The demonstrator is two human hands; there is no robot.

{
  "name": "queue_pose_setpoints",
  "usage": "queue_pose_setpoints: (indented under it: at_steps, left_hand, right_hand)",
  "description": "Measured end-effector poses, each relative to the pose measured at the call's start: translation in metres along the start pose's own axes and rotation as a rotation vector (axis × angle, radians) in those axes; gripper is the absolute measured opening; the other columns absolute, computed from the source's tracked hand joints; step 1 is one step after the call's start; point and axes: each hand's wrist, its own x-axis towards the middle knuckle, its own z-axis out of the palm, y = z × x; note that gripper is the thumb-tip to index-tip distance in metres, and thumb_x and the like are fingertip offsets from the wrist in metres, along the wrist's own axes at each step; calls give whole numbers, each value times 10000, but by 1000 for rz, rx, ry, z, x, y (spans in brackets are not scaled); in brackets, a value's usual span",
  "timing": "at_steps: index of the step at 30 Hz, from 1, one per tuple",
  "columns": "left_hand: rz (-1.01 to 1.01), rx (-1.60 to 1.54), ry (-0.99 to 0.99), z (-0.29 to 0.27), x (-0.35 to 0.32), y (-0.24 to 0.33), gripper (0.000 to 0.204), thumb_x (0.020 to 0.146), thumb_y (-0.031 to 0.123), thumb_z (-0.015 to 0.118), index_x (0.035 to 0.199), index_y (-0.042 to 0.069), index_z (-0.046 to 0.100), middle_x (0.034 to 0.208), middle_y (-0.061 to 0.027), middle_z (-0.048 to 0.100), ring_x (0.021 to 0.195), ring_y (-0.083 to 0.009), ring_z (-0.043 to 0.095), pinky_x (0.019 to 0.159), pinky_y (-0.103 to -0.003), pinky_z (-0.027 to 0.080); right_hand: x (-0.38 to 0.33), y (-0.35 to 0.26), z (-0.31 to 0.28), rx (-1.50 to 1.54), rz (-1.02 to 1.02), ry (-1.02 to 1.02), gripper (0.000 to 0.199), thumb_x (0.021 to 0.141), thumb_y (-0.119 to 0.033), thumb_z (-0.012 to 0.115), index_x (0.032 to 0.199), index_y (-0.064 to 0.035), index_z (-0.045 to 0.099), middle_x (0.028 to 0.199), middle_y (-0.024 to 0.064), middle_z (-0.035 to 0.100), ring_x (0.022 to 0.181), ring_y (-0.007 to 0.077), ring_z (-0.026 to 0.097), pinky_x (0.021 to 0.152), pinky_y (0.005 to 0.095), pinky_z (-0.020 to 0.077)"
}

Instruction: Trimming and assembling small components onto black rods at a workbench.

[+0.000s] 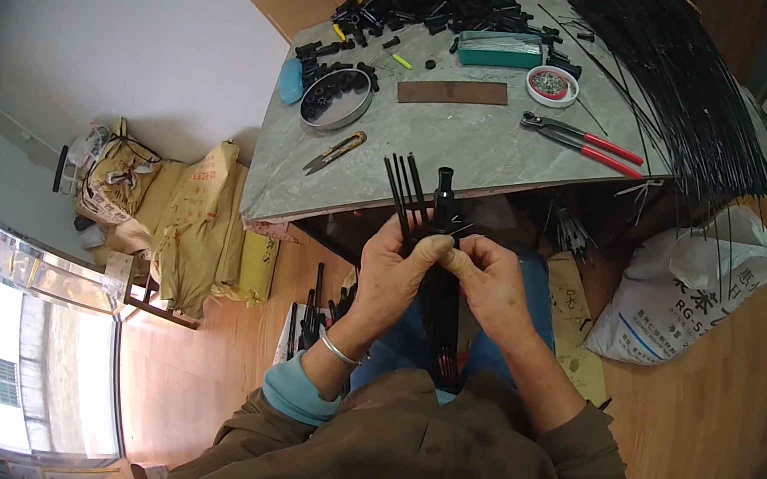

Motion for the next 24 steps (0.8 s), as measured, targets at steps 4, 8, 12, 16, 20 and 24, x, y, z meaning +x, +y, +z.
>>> queue_pose_setpoints:
  at_steps: [4,8,12,16,20,24]
  left_hand:
    - [-83,22,-11,-3,3,12,302,865,189,696,1088,1,621,947,4,636,851,-60,564,789,-200,455]
    - [-76,-125,-51,-6,2,8,311,862,183,696,1106,5,625,966,-2,643,860,-66,570,796,-206,456]
    - [-88,-165,-81,-8,0,5,313,868,205,682,1111,13,639,969,-13,649,881,-92,573,807,-246,456]
    - [-146,-257,-84,-13,5,6,331,852,197,700,1116,10,628,1014,-29,644,900,-106,585,821,-260,466]
    - [-145,-329,-38,-15,8,-3,352,839,188,715,1122,7,613,1017,-33,641,905,-117,591,829,-270,473]
    - [-161,-339,-87,-14,8,-1,326,824,179,734,1074,11,608,977,-27,643,885,-104,592,817,-240,471]
  right_hand:
    - [3,6,2,7,-17,1,233,838,-232,727,782,-25,637,665,-58,548,628,21,435,541,200,355]
    - [12,16,-7,139,102,-117,258,817,-258,747,784,-26,639,668,-48,557,596,28,439,515,212,357]
    - [14,13,-12,185,225,-216,259,831,-283,732,781,-70,594,718,-42,563,660,32,519,573,200,440]
    - [10,5,-6,-71,77,-131,275,826,-290,736,770,-66,587,709,-35,559,654,39,532,571,210,469]
    - [15,-2,-10,-100,130,-163,288,824,-292,738,762,-57,584,702,-27,559,614,50,529,542,221,485]
    - [16,-2,-13,59,209,-215,319,794,-317,764,762,-55,585,702,-16,567,605,72,547,536,235,495]
